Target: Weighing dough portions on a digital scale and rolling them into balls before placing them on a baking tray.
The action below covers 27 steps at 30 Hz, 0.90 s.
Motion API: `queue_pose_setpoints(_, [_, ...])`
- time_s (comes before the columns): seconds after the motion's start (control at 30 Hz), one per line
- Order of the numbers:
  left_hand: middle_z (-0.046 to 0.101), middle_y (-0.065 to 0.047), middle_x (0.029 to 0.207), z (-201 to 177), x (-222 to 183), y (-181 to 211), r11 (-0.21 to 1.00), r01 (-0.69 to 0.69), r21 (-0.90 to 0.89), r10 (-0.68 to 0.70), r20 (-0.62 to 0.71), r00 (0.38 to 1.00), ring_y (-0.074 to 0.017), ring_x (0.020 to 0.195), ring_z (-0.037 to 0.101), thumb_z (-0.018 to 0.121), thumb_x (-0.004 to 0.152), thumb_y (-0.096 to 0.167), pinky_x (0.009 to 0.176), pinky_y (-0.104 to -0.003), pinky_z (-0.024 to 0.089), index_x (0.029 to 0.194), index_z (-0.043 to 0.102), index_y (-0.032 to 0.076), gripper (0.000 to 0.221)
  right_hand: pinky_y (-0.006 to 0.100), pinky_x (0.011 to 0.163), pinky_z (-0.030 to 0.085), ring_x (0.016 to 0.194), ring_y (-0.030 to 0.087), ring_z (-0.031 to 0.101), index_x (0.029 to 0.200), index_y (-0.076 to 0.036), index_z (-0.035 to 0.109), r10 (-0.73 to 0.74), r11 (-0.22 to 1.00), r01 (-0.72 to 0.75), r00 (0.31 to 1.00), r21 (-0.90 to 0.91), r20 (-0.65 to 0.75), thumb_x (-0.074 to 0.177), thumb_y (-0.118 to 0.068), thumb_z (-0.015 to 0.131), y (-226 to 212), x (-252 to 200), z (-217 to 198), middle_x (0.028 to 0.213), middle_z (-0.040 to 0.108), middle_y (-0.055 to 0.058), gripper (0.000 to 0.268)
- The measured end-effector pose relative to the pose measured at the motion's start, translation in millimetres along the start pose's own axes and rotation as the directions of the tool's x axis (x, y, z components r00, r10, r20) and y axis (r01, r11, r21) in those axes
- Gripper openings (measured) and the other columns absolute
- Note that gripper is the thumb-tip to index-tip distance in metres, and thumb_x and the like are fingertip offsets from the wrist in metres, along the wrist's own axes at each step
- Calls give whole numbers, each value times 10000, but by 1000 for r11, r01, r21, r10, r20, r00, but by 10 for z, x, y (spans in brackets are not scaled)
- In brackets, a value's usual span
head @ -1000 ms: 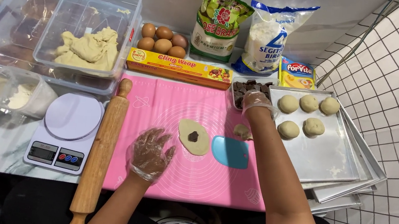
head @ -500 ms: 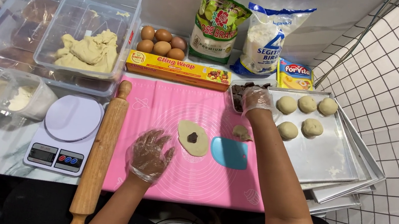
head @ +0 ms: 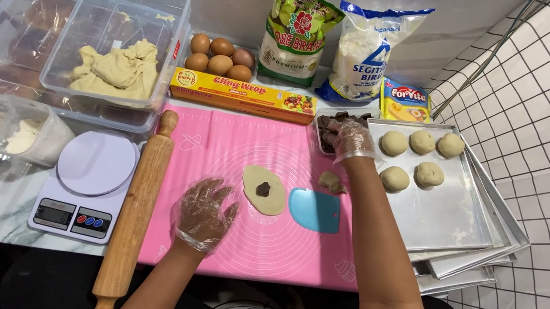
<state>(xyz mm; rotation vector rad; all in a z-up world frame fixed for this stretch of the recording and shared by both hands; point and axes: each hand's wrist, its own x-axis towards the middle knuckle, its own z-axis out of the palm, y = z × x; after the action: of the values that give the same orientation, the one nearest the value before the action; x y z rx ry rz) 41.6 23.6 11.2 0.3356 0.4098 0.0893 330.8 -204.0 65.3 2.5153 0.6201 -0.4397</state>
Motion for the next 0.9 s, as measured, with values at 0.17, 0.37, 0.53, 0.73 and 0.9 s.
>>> queue_pose_setpoints(0.17, [497, -223, 1469, 47, -17, 4, 1000, 1, -16, -2, -34, 999, -373, 1405, 453, 268, 991, 308, 1193, -617, 328, 1467, 424, -9, 593, 587, 887, 594, 1141, 452, 671, 1203, -83, 726, 350, 759, -294, 937, 580, 16, 895, -280, 735, -261, -576, -536, 1140, 734, 202, 366])
queue_pose_setpoints(0.37, [510, -209, 1460, 83, -41, 31, 999, -1, -48, -2, -66, 998, -365, 1394, 466, 261, 1001, 327, 1184, -610, 337, 1454, 439, 6, 583, 594, 839, 599, 1132, 445, 674, 1172, -212, 758, 232, 883, -180, 970, 434, -70, 876, -281, 710, -164, 82, 27, 1143, 728, 138, 307])
queue_pose_setpoints(0.53, [519, -199, 1453, 114, -48, 35, 997, 2, -75, -8, -92, 996, -359, 1386, 476, 256, 1009, 341, 1178, -604, 345, 1444, 451, 17, 577, 589, 785, 610, 1029, 437, 716, 1132, -244, 786, 224, 892, -161, 969, 421, -104, 881, -269, 692, -93, 520, 541, 1067, 745, 117, 269])
queue_pose_setpoints(0.73, [531, -186, 1443, 150, -60, 52, 994, 3, -106, -16, -128, 992, -351, 1376, 489, 248, 1019, 361, 1170, -596, 354, 1431, 467, 31, 571, 456, 801, 629, 983, 338, 752, 985, -362, 752, 282, 817, -116, 935, 565, -215, 872, -386, 700, 46, 518, 817, 951, 766, 2, 127])
queue_pose_setpoints(0.9, [544, -172, 1434, 182, -67, 47, 991, 11, -132, -32, -165, 986, -342, 1365, 502, 241, 1029, 380, 1162, -589, 364, 1419, 482, 46, 566, 483, 894, 586, 902, 337, 735, 1049, -164, 784, 249, 194, 334, 893, 922, -376, 928, -321, 777, -467, -1035, -364, 908, 780, 134, 198])
